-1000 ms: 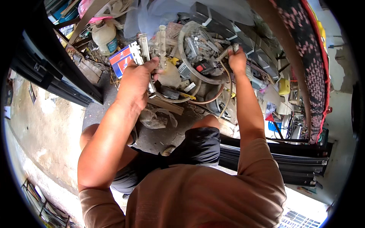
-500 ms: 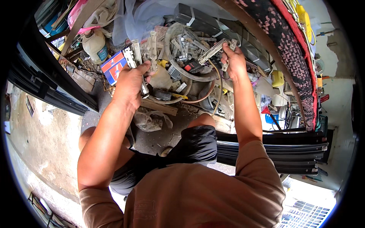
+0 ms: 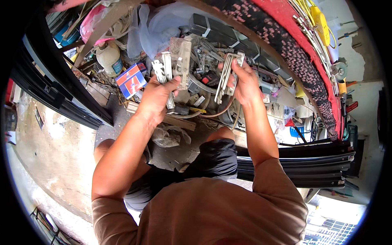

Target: The person picks up several metal hinges and brackets one at a time, turning them over in their hands, and then reaches into a bucket to gather more metal pieces before placing the group together on a table.

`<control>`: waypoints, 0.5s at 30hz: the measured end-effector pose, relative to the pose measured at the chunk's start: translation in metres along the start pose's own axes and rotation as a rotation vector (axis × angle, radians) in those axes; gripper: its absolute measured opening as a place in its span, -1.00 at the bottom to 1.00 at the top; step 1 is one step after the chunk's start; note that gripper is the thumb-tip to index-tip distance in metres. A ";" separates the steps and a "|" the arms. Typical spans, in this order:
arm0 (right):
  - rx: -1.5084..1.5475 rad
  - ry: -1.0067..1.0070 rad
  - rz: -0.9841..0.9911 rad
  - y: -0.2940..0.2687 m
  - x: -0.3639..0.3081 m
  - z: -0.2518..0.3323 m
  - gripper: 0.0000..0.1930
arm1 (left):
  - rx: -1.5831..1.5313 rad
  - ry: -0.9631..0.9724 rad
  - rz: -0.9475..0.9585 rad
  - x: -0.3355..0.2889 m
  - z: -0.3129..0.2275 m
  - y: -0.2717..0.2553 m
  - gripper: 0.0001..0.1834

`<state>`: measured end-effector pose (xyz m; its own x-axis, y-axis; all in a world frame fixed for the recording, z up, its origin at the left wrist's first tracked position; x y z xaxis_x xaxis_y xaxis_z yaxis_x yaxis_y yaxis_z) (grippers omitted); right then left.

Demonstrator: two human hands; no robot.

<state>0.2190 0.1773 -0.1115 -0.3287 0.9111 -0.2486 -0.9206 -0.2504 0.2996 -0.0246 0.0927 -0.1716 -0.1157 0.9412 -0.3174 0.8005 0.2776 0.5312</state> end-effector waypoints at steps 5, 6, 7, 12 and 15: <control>-0.473 -0.026 0.023 0.033 -0.045 0.024 -0.66 | 0.082 0.043 0.126 -0.016 -0.011 0.022 -0.78; -0.525 -0.080 0.124 0.048 -0.060 0.034 -0.67 | 0.096 0.070 0.152 -0.021 -0.012 0.023 -0.78; -0.587 -0.144 0.219 0.062 -0.073 0.044 -0.67 | 0.107 0.105 0.187 -0.022 -0.013 0.025 -0.77; -0.762 -0.380 0.388 0.106 -0.123 0.091 -0.73 | -0.002 0.151 0.260 -0.053 -0.015 0.033 -0.70; -0.732 -0.260 0.456 0.109 -0.147 0.109 -0.62 | -0.069 0.163 0.306 -0.078 -0.011 0.038 -0.70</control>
<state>0.1899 0.0520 0.0582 -0.7185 0.6954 -0.0065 -0.6455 -0.6704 -0.3659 0.0085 0.0321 -0.1185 0.0265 0.9996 -0.0084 0.7717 -0.0151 0.6358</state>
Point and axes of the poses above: each hand's wrist, its own x-axis towards the middle knuckle, its own y-axis out of the palm, z = x × y, the point moved 6 cm from there along x, towards the middle knuckle, and after that the axes turned 8 degrees about y, right-handed, at the moved point
